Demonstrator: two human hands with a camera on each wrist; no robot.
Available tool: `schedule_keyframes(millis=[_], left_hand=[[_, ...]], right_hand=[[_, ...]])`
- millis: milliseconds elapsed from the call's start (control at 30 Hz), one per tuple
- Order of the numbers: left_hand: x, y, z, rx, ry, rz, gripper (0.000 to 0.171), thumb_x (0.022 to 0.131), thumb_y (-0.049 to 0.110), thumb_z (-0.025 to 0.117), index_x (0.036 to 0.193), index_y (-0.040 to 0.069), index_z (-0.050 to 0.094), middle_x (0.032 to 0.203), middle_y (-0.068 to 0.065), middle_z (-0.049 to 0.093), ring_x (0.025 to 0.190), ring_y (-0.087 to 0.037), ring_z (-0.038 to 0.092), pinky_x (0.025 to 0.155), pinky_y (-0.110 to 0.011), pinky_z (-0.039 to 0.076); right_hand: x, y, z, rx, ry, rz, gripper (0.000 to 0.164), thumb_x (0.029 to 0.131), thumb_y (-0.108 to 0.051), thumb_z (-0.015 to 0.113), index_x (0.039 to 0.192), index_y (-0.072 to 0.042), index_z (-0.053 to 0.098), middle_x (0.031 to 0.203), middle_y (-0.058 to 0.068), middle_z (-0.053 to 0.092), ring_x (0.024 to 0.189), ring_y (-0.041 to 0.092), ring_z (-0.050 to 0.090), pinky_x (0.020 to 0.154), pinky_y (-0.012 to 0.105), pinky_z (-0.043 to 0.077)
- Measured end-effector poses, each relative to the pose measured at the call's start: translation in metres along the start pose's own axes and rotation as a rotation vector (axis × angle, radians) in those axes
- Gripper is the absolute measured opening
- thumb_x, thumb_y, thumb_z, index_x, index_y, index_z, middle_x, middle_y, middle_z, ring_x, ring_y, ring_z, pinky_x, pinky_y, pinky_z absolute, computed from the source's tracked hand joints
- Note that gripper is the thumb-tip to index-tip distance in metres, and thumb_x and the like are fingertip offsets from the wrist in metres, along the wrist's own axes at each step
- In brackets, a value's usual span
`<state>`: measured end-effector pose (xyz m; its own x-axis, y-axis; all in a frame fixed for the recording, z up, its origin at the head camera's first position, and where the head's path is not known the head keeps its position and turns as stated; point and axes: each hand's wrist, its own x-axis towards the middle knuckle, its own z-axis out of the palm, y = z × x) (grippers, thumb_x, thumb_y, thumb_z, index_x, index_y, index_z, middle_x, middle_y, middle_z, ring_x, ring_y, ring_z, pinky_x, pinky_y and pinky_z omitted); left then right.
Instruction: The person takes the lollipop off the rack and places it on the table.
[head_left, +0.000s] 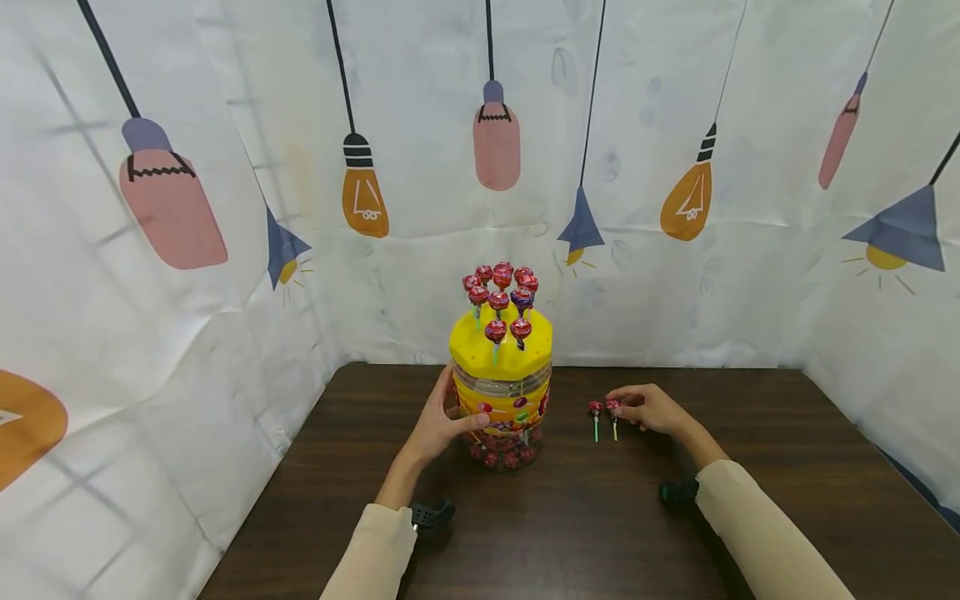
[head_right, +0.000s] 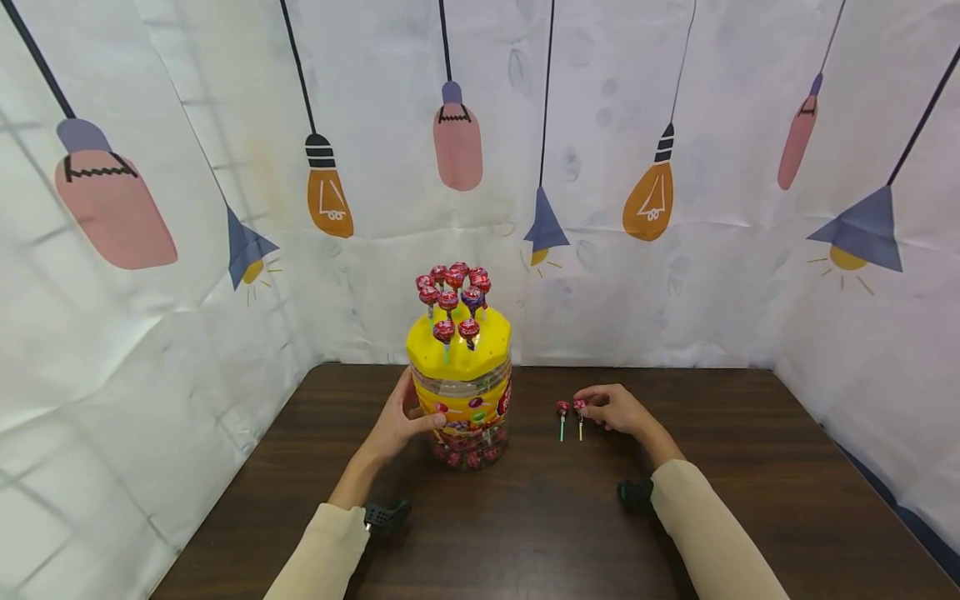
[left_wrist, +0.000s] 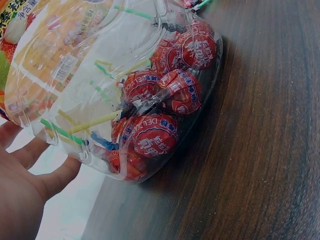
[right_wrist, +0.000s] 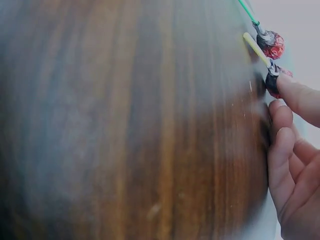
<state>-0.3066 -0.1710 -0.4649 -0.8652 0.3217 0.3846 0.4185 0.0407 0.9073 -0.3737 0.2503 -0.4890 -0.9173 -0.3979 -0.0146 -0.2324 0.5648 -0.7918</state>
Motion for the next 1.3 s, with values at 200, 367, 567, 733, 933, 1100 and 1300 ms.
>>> schedule_keyframes(millis=[200,367,567,733,933,1100,1300], left_hand=[[0.0,0.001,0.0,0.008,0.003,-0.004,0.09,0.09,0.029,0.079,0.16,0.037,0.023,0.157,0.001,0.042,0.144,-0.03,0.042,0.116,-0.065,0.036],[0.0,0.003,0.001,0.006,0.009,-0.012,0.09,0.09,0.031,0.079,0.16,0.039,0.024,0.158,0.002,0.041,0.146,-0.029,0.041,0.116,-0.067,0.035],[-0.001,0.003,0.001,0.012,0.012,-0.011,0.09,0.09,0.032,0.079,0.16,0.04,0.023,0.158,0.001,0.041,0.145,-0.031,0.041,0.115,-0.067,0.036],[-0.001,0.001,0.001,0.015,0.011,-0.007,0.09,0.09,0.031,0.079,0.16,0.04,0.023,0.158,0.001,0.041,0.145,-0.032,0.041,0.115,-0.068,0.036],[-0.001,0.0,0.001,0.017,0.017,-0.016,0.09,0.09,0.032,0.079,0.16,0.041,0.023,0.157,0.002,0.041,0.145,-0.031,0.041,0.115,-0.068,0.035],[-0.002,0.002,0.001,0.018,0.018,-0.021,0.091,0.09,0.03,0.079,0.161,0.039,0.022,0.158,-0.001,0.041,0.145,-0.031,0.041,0.116,-0.067,0.035],[-0.002,0.004,0.0,0.026,0.01,-0.014,0.092,0.089,0.033,0.079,0.161,0.037,0.022,0.157,-0.003,0.041,0.145,-0.033,0.041,0.116,-0.067,0.035]], right_hand=[[-0.001,0.0,0.0,0.015,0.0,0.006,0.038,0.099,-0.014,0.067,0.134,-0.001,0.064,0.089,0.009,0.066,0.069,0.015,0.053,0.056,0.03,0.049],[-0.003,-0.002,0.001,0.012,0.007,0.015,0.041,0.099,-0.017,0.068,0.137,-0.001,0.062,0.096,0.011,0.066,0.073,0.018,0.055,0.058,0.031,0.049],[-0.008,-0.005,0.001,0.002,-0.002,-0.006,0.048,0.097,-0.017,0.071,0.139,0.001,0.058,0.101,0.014,0.066,0.077,0.018,0.057,0.06,0.031,0.052],[-0.013,-0.01,-0.004,-0.031,-0.042,-0.025,0.054,0.097,-0.018,0.071,0.143,0.003,0.053,0.103,0.014,0.065,0.079,0.018,0.059,0.062,0.033,0.054],[-0.021,-0.029,-0.015,-0.093,0.0,-0.056,0.055,0.097,-0.022,0.071,0.144,-0.001,0.051,0.111,0.014,0.064,0.083,0.02,0.064,0.064,0.032,0.054],[-0.029,-0.058,-0.022,-0.063,0.092,-0.136,0.046,0.099,-0.023,0.069,0.14,-0.009,0.057,0.108,0.011,0.064,0.087,0.024,0.065,0.068,0.033,0.056],[-0.036,-0.103,-0.024,-0.03,0.205,-0.295,0.038,0.1,-0.024,0.068,0.136,-0.015,0.062,0.103,0.007,0.066,0.085,0.016,0.068,0.073,0.033,0.059]])
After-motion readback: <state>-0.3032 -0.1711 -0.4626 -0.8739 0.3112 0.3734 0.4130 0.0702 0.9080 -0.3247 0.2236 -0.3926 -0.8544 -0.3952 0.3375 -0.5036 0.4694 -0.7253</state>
